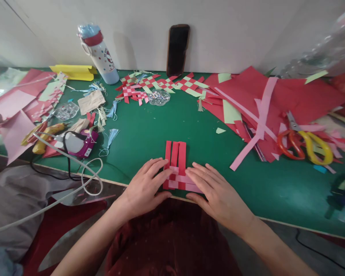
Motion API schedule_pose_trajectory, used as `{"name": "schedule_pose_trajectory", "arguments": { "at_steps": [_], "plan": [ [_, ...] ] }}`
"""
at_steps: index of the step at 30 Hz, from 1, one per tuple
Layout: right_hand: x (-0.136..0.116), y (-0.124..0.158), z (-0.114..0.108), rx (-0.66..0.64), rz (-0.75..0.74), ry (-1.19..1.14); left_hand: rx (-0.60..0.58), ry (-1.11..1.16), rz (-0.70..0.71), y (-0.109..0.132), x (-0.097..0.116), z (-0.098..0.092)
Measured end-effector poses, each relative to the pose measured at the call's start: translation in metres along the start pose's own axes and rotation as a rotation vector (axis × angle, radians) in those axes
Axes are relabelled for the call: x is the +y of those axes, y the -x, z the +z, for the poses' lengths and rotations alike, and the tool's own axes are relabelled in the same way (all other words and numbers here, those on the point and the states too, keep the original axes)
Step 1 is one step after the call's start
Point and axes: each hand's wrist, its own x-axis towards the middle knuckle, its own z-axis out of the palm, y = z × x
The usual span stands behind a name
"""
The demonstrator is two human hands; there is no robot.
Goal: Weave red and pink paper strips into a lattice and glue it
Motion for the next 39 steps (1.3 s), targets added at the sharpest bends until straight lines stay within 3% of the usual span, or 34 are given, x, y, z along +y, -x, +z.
{"name": "schedule_pose_trajectory", "arguments": {
  "at_steps": [8, 15, 21, 26, 32, 35, 39],
  "plan": [
    [0.002, 0.002, 0.002, -0.012, 0.008, -0.030, 0.105, 0.076, -0.032, -0.013, -0.001, 0.007],
    [-0.003, 0.002, -0.003, -0.001, 0.019, 0.082, 0.037, -0.137, 0.118, -0.007, -0.003, 0.003],
    [-0.015, 0.015, 0.004, -0.013, -0.005, 0.086, -0.083, -0.282, 0.238, 0.003, 0.010, 0.015],
    [-0.023, 0.027, 0.002, 0.118, -0.082, 0.046, -0.007, -0.247, 0.229, 0.008, 0.018, 0.021],
    [-0.011, 0.006, -0.019, 0.190, -0.069, -0.087, 0.113, -0.120, 0.141, -0.006, 0.029, 0.022],
    [0.001, -0.019, -0.030, 0.114, -0.117, -0.100, 0.174, -0.093, 0.071, -0.012, 0.031, 0.024],
    [0.011, -0.047, -0.051, 0.094, -0.122, -0.119, 0.197, 0.030, -0.143, -0.019, 0.028, 0.019]
  ]
}}
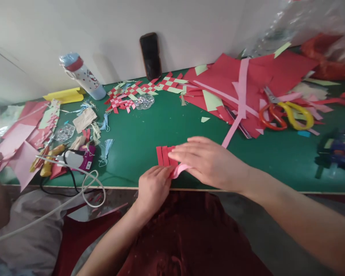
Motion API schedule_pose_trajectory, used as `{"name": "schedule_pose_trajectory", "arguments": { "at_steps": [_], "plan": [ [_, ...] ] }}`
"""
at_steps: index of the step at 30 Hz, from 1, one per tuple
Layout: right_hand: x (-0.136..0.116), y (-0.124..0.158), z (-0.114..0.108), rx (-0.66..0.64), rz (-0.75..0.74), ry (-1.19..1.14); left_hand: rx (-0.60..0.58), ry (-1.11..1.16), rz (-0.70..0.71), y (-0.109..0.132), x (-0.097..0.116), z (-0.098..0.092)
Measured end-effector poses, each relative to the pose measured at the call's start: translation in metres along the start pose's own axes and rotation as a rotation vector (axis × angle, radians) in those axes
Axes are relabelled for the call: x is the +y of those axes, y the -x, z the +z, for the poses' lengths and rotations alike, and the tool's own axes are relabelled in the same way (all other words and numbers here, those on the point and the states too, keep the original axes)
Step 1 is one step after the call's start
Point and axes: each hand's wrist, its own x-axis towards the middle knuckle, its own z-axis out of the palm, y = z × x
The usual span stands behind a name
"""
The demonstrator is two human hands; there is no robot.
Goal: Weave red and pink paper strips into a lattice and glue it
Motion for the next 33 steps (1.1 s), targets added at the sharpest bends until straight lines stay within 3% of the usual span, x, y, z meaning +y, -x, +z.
{"name": "schedule_pose_trajectory", "arguments": {
  "at_steps": [3, 7, 10, 15, 21, 26, 28, 30, 33],
  "plan": [
    [0.003, -0.004, -0.019, 0.150, 0.158, -0.021, 0.013, 0.245, -0.300, -0.008, -0.005, -0.007],
    [0.005, 0.009, -0.024, 0.382, 0.454, -0.063, 0.131, 0.816, -0.588, -0.016, -0.015, -0.011],
    [0.005, 0.014, -0.006, 0.333, 0.512, -0.152, 0.242, 1.062, -0.655, -0.019, -0.022, -0.010],
    [0.004, -0.004, 0.033, 0.136, 0.343, -0.226, 0.260, 1.160, -0.681, -0.022, -0.025, -0.009],
    [0.004, -0.029, 0.052, -0.043, 0.331, -0.212, 0.261, 1.172, -0.654, -0.023, -0.024, -0.010],
    [0.004, -0.030, 0.056, -0.022, 0.316, -0.186, 0.260, 1.127, -0.619, -0.019, -0.024, -0.008],
    [0.005, -0.029, 0.056, 0.015, 0.282, -0.178, 0.280, 0.996, -0.579, -0.017, -0.022, -0.009],
    [0.007, -0.028, 0.056, 0.061, 0.237, -0.167, 0.319, 0.714, -0.469, -0.014, -0.020, -0.012],
    [0.016, -0.027, 0.057, 0.133, 0.174, -0.125, 0.380, 0.226, -0.047, -0.012, -0.020, -0.017]
  ]
}}
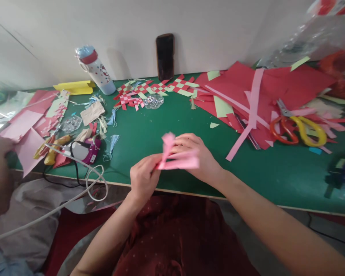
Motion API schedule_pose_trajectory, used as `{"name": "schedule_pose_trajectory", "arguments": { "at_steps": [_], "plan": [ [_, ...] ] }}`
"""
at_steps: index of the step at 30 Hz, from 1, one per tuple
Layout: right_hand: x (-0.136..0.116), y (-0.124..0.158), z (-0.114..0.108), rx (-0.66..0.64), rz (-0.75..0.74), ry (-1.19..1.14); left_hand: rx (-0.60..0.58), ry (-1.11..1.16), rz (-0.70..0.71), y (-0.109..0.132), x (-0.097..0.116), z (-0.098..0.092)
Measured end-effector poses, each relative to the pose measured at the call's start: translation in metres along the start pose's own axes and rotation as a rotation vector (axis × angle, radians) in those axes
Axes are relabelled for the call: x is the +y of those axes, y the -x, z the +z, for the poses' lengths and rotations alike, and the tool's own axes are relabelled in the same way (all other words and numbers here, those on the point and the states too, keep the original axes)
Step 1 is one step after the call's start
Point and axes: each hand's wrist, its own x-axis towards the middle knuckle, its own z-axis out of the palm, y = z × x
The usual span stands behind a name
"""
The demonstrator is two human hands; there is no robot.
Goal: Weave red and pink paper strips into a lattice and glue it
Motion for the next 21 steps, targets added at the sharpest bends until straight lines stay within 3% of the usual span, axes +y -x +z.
{"name": "schedule_pose_trajectory", "arguments": {
  "at_steps": [2, 3, 5, 9, 15, 21],
  "plan": [
    [0.008, 0.003, 0.000, 0.026, -0.002, 0.032, -0.019, -0.165, 0.326, 0.002, -0.002, -0.001],
    [0.012, 0.006, 0.000, 0.028, 0.018, 0.050, -0.042, -0.233, 0.423, 0.004, -0.003, -0.001],
    [0.018, 0.014, -0.002, 0.004, 0.083, 0.078, -0.110, -0.359, 0.472, 0.010, -0.006, 0.000],
    [0.021, 0.034, -0.013, -0.065, 0.207, 0.043, -0.281, -0.428, 0.388, 0.025, -0.007, -0.002],
    [0.002, 0.048, -0.029, -0.114, 0.303, 0.050, -0.497, -0.286, 0.245, 0.022, 0.002, -0.022],
    [-0.013, 0.043, -0.017, -0.208, 0.268, 0.109, -0.455, -0.233, 0.001, 0.005, 0.003, -0.017]
  ]
}}
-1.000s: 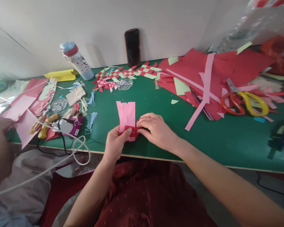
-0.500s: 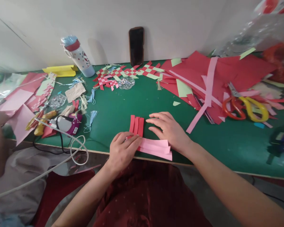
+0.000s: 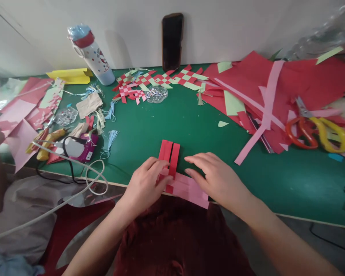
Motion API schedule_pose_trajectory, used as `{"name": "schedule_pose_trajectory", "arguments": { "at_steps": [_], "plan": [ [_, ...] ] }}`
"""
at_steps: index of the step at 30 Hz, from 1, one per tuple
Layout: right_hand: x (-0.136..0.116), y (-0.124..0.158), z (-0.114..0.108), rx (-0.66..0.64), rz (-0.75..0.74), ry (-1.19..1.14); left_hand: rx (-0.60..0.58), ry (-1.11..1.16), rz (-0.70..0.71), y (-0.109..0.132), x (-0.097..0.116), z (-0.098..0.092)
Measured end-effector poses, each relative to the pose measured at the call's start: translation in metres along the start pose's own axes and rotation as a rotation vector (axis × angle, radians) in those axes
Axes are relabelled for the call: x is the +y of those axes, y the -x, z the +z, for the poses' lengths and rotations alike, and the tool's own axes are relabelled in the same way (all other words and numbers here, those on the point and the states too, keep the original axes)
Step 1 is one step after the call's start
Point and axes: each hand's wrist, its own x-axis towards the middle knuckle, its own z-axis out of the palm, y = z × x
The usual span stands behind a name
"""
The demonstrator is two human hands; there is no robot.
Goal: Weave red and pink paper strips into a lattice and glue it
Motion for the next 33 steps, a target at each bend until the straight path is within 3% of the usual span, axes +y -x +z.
{"name": "schedule_pose_trajectory", "arguments": {
  "at_steps": [5, 11, 15, 18, 21, 24, 28, 33],
  "plan": [
    [-0.003, -0.027, 0.010, -0.017, 0.113, 0.054, -0.147, 0.000, -0.131, -0.011, 0.006, 0.008],
    [-0.003, -0.055, 0.010, -0.039, 0.203, -0.008, -0.153, 0.064, -0.198, -0.012, 0.006, 0.014],
    [-0.005, -0.046, 0.003, 0.044, 0.096, -0.187, -0.133, 0.138, -0.206, -0.008, 0.003, 0.015],
    [-0.011, -0.028, -0.006, 0.080, -0.102, -0.336, -0.141, 0.191, -0.201, -0.007, 0.001, 0.013],
    [-0.017, -0.016, -0.014, -0.033, -0.279, -0.499, -0.164, 0.247, -0.165, -0.007, 0.000, 0.011],
    [-0.016, -0.016, -0.016, -0.115, -0.287, -0.611, -0.157, 0.259, -0.131, -0.006, -0.001, 0.013],
    [-0.004, -0.033, -0.006, 0.029, -0.004, -0.250, -0.108, 0.228, -0.133, -0.002, 0.000, 0.016],
    [0.000, -0.050, 0.014, -0.004, 0.006, 0.079, -0.075, 0.234, -0.088, -0.001, 0.000, 0.015]
  ]
}}
